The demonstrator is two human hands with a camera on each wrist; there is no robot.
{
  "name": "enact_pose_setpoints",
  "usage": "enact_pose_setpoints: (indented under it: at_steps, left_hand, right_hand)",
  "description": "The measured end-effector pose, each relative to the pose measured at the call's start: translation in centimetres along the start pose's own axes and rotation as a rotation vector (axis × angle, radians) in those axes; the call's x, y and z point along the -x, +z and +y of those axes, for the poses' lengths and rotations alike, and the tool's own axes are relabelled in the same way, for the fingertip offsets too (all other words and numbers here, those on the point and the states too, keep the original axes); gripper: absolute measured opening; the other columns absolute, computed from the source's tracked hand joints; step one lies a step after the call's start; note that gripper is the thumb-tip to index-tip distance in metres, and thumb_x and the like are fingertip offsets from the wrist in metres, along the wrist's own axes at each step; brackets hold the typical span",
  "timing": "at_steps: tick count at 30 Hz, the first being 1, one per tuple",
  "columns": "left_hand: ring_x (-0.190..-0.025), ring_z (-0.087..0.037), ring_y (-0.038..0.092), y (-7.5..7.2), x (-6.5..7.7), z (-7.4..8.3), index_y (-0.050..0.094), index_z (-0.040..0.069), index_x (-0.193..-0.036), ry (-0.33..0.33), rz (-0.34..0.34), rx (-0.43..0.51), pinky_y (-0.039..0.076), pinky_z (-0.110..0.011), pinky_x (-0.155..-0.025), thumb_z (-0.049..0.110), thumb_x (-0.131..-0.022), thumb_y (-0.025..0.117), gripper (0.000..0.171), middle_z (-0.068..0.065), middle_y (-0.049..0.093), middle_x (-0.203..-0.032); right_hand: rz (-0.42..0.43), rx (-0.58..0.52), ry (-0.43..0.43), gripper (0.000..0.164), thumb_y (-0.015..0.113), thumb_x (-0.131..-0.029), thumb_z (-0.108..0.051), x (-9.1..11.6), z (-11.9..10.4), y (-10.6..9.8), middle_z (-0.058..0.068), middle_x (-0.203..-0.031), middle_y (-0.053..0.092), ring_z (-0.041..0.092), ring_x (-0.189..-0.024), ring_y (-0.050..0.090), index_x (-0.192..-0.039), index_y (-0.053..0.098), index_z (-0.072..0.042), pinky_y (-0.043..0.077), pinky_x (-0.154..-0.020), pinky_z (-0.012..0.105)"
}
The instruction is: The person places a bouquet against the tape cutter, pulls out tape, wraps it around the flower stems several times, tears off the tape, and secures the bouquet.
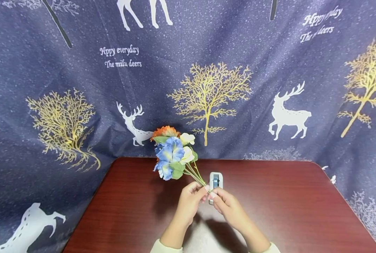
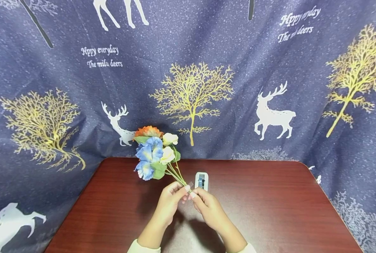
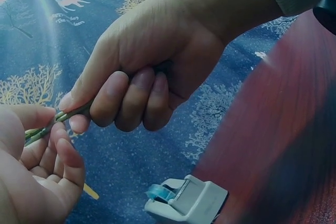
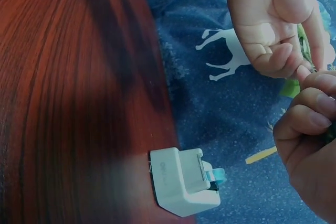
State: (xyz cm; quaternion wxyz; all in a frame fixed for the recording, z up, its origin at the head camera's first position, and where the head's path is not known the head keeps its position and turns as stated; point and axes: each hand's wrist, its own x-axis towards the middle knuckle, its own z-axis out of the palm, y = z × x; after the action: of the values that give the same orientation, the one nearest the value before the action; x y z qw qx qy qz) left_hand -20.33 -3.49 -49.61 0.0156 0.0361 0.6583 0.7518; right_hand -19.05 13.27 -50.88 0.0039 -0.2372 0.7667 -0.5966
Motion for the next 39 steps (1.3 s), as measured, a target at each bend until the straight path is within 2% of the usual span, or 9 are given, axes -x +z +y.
enact_pose_setpoints:
  at_steps: [9, 17, 23, 27, 30, 33, 36, 39]
  left_hand:
    - [-0.063, -0.007, 0.054, -0.17, -0.19, -0.22, 0.060, -0.016, -0.094, -0.005, -0.059, 0.061, 0.048, -0.019, -0.061, 0.012, -0.093, 0.068, 0.029, 0.001, 0.058, -0.070]
    - [-0.065, -0.007, 0.054, -0.19, -0.25, -0.27, 0.061, -0.014, -0.096, -0.003, -0.068, 0.061, 0.048, -0.019, -0.062, 0.012, -0.094, 0.067, 0.027, 0.001, 0.058, -0.072]
    - [-0.066, -0.006, 0.055, -0.27, -0.24, -0.25, 0.060, -0.015, -0.098, -0.003, -0.077, 0.069, 0.049, -0.019, -0.064, 0.011, -0.094, 0.067, 0.027, 0.001, 0.059, -0.074]
    - [-0.067, -0.007, 0.055, -0.32, -0.17, -0.15, 0.060, -0.015, -0.099, -0.006, -0.077, 0.068, 0.049, -0.020, -0.065, 0.011, -0.094, 0.067, 0.028, 0.001, 0.059, -0.075]
    - [-0.068, -0.007, 0.055, -0.34, -0.12, -0.11, 0.059, -0.016, -0.101, -0.011, -0.080, 0.071, 0.049, -0.020, -0.066, 0.010, -0.094, 0.066, 0.028, 0.001, 0.059, -0.075]
    - [-0.069, -0.008, 0.056, -0.37, -0.17, -0.17, 0.059, -0.016, -0.102, -0.012, -0.092, 0.081, 0.050, -0.020, -0.066, 0.009, -0.094, 0.065, 0.027, 0.001, 0.059, -0.076]
    - [-0.070, -0.008, 0.057, -0.43, -0.25, -0.28, 0.059, -0.014, -0.100, -0.008, -0.103, 0.077, 0.050, -0.019, -0.066, 0.009, -0.095, 0.064, 0.025, 0.002, 0.060, -0.075]
    - [-0.068, -0.007, 0.057, -0.51, -0.28, -0.37, 0.060, -0.010, -0.098, -0.004, -0.108, 0.064, 0.049, -0.019, -0.066, 0.011, -0.095, 0.064, 0.022, 0.003, 0.060, -0.073]
  right_hand:
    - [0.027, 0.032, 0.042, 0.015, 0.050, -0.106, -0.022, -0.01, -0.06, 0.14, -0.005, -0.057, 0.042, -0.003, -0.050, 0.037, -0.097, 0.061, -0.017, 0.036, -0.044, 0.022]
    - [0.055, 0.050, 0.039, 0.013, 0.053, -0.105, -0.021, -0.04, -0.42, 0.29, 0.001, -0.059, 0.049, -0.002, -0.051, 0.040, -0.095, 0.061, -0.018, 0.038, -0.046, 0.022]
    - [0.086, 0.101, 0.039, 0.012, 0.055, -0.104, -0.023, -0.06, -0.35, 0.51, -0.002, -0.060, 0.052, -0.002, -0.053, 0.043, -0.094, 0.061, -0.022, 0.040, -0.049, 0.022]
    - [0.089, 0.097, 0.051, 0.014, 0.054, -0.105, -0.025, -0.09, -0.29, 0.54, -0.004, -0.061, 0.054, -0.001, -0.054, 0.044, -0.093, 0.062, -0.023, 0.042, -0.050, 0.023]
    - [0.074, 0.081, 0.046, 0.016, 0.051, -0.106, -0.023, -0.11, -0.23, 0.51, -0.002, -0.063, 0.055, -0.001, -0.055, 0.044, -0.094, 0.061, -0.020, 0.042, -0.049, 0.024]
    - [0.050, 0.037, 0.078, 0.020, 0.047, -0.108, -0.024, -0.16, -0.25, 0.44, 0.002, -0.064, 0.057, -0.001, -0.052, 0.042, -0.095, 0.061, -0.018, 0.039, -0.045, 0.022]
    - [0.019, -0.018, 0.115, 0.025, 0.043, -0.109, -0.026, -0.20, -0.24, 0.32, 0.010, -0.064, 0.057, -0.001, -0.047, 0.039, -0.095, 0.060, -0.014, 0.032, -0.041, 0.018]
    - [-0.019, -0.076, 0.113, 0.027, 0.042, -0.109, -0.024, -0.22, -0.17, 0.17, 0.018, -0.063, 0.055, -0.001, -0.045, 0.037, -0.097, 0.061, -0.009, 0.029, -0.040, 0.015]
